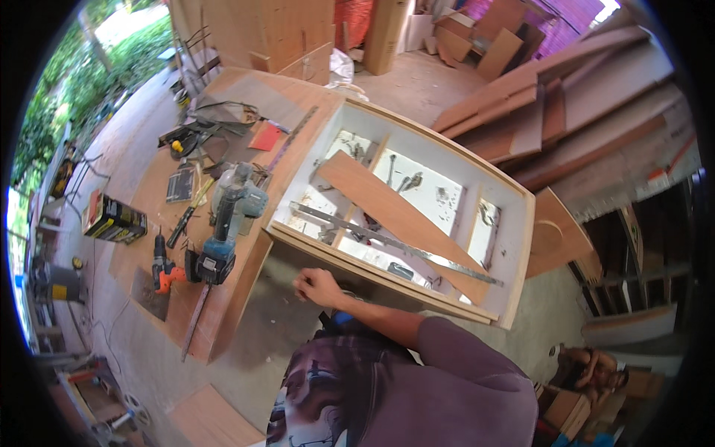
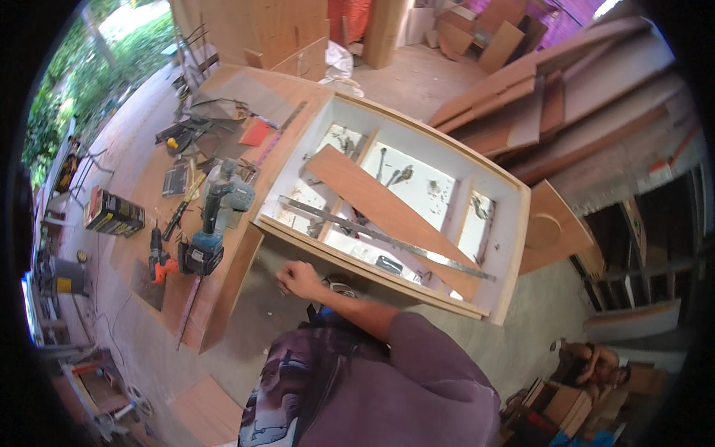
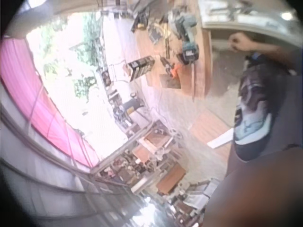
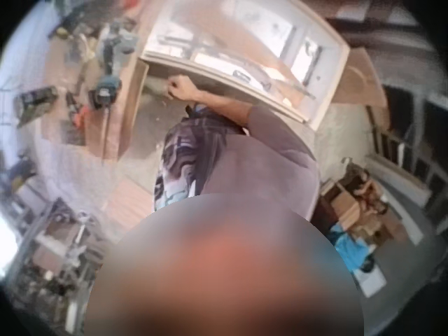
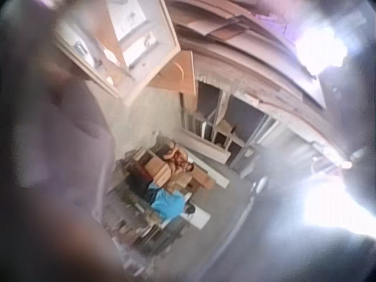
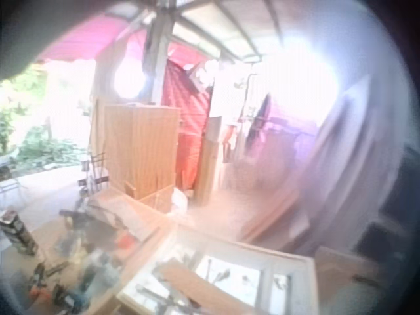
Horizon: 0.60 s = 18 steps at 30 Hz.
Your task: The person uses a cordless circular saw to cut a wooden panel, then fits and secures wooden pieces into a cabinet frame. They handle multiple wood pieces, align them, and use a pencil to mark positions while assembling the structure.
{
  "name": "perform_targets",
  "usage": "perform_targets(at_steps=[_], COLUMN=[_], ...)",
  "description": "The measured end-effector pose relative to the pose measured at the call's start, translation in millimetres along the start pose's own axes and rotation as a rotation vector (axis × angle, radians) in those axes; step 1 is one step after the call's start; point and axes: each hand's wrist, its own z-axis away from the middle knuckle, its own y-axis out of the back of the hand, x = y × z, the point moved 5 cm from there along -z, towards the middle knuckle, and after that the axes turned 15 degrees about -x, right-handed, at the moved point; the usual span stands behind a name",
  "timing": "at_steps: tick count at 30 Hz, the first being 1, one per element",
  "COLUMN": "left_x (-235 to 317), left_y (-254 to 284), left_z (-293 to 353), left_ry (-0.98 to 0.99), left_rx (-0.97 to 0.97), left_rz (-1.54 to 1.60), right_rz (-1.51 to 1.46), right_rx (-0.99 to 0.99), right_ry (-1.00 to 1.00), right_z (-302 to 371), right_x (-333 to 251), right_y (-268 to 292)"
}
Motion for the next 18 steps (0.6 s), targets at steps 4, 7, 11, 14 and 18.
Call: perform_targets(at_steps=[4,7,11,14,18], left_x=[8.3,22.7,62.3,102.8,151.3], left_y=[35.1,41.4,13.1,-54.6,-168.0], left_z=[-23.1,-42.2,-65.0,-86.0,-100.5], left_ry=[-0.02,-0.016,-0.022,-0.041,-0.12], left_rx=[-0.044,-0.124,-0.233,-0.351,-0.489], left_rz=[-0.111,-0.266,-0.513,-0.738,-0.966], right_rz=[-0.171,-0.275,-0.204,-0.143,-0.278], right_rx=[0.209,0.362,0.691,0.783,0.91], right_ry=[-0.19,-0.294,-0.194,-0.163,-0.137], right_z=[99.6,174.7,245.4,281.9,308.4], right_x=[48.5,75.8,91.7,95.5,95.5], right_y=[13.5,32.7,50.1,60.9,82.5])
